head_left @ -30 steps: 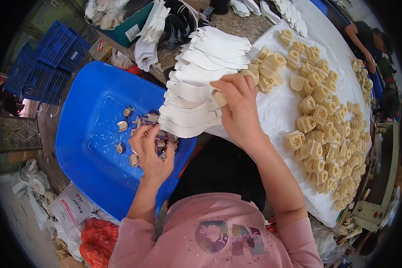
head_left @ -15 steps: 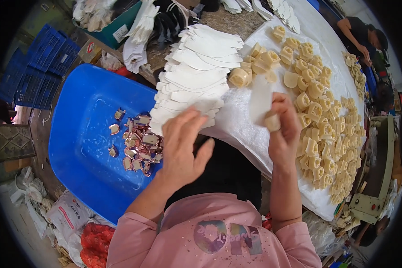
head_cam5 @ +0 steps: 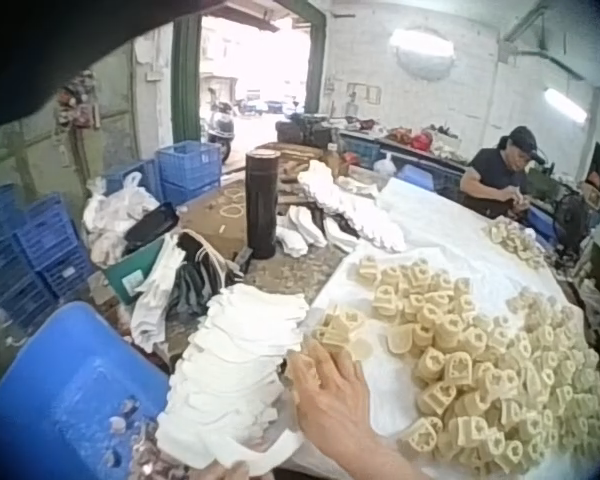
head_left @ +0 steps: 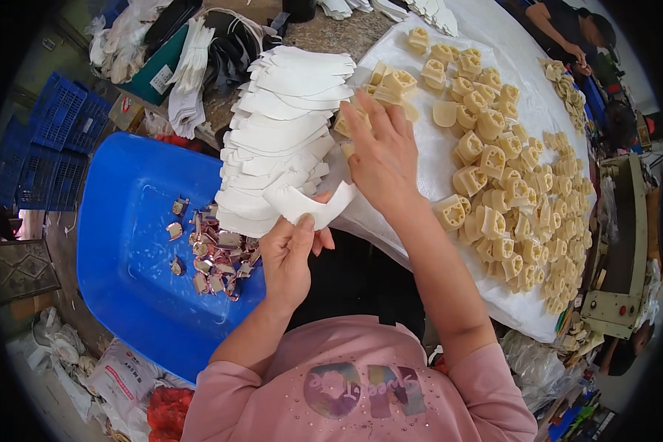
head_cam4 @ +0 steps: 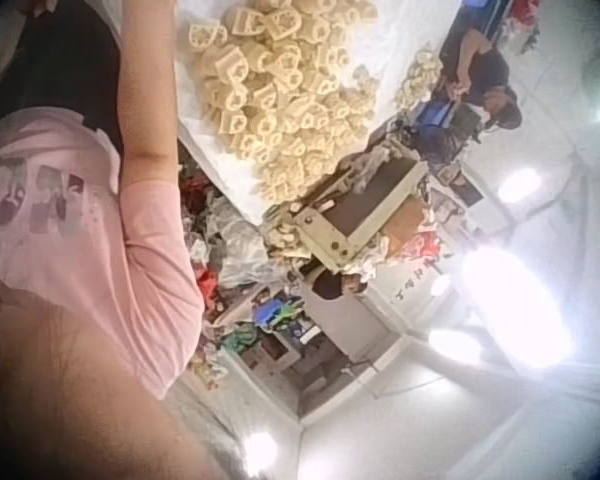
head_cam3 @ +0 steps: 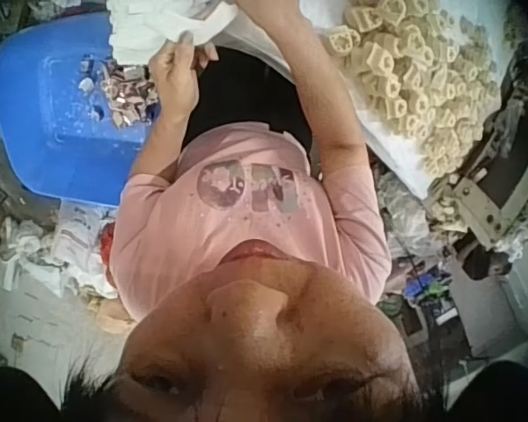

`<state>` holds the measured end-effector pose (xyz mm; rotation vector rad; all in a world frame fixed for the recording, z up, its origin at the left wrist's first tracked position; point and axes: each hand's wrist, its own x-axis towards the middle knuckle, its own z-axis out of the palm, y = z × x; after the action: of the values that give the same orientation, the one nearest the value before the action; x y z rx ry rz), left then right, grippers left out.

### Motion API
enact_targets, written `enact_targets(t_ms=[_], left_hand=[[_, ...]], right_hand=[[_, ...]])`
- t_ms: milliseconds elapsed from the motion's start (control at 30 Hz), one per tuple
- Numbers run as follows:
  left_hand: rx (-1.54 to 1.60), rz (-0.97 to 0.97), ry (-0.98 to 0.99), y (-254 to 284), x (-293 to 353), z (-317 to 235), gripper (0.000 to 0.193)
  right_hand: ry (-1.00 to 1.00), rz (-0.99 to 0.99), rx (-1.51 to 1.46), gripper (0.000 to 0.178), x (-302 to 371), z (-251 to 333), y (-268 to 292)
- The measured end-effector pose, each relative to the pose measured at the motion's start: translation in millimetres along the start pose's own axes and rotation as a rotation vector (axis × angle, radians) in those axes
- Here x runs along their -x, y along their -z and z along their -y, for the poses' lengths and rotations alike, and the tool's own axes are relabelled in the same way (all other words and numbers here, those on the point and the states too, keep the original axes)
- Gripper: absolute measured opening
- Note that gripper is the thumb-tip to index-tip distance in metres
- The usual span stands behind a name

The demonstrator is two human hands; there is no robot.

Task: Assembling small foam and fabric components for shoes at a workstation.

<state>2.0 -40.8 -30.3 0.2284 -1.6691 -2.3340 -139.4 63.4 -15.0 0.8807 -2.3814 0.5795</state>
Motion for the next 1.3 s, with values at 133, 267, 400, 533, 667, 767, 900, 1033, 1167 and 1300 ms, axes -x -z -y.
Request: enact_targets(t_ms=[133,267,400,533,667,767,900,1033,1167,1300], left_hand=[[-0.083,-0.004,-0.035,-1.7,3.4,-4.7,0.032],[-0.092,-0.027,-0.050,2.7,2.8,-1.2,0.031],[-0.019,0.013,-0.018,-0.7,-0.1,3.5,0.034],[0.184,0.094,0.045,-15.0,-9.4,7.2,0.045],[0.342,0.069,0.090,-34.7,-27.0,7.4,0.052],[0.327,0.082,0.004,-47.5,-34.0,6.1,0.052],[0.338,0.162,0.019,-57.5,-42.8,12.7,0.052],[0.200,0.198,-0.027,-56.3,-48.6,24.1,0.051],[0.125,0.185,-0.038,-63.2,-44.8,25.0,0.049],[0.116,0.177,-0.035,-63.1,-45.7,27.4,0.048]], right_hand=[[0.027,-0.078,0.006,0.047,11.5,-23.1,-14.8],[-0.044,-0.110,-0.172,0.046,33.0,-20.3,12.0],[-0.258,0.064,-0.347,0.050,52.3,-23.6,44.9],[-0.224,0.161,-0.140,0.057,50.6,-29.7,53.3],[-0.322,0.140,-0.259,0.058,49.4,-26.4,50.3],[-0.224,0.197,-0.234,0.055,49.6,-26.7,50.3],[-0.206,0.140,-0.275,0.049,48.9,-22.0,37.7],[-0.204,0.102,-0.292,0.046,47.1,-29.0,32.4],[-0.382,0.019,-0.419,0.047,49.7,-38.9,27.6],[-0.615,-0.209,-0.603,0.049,55.4,-40.8,26.9]])
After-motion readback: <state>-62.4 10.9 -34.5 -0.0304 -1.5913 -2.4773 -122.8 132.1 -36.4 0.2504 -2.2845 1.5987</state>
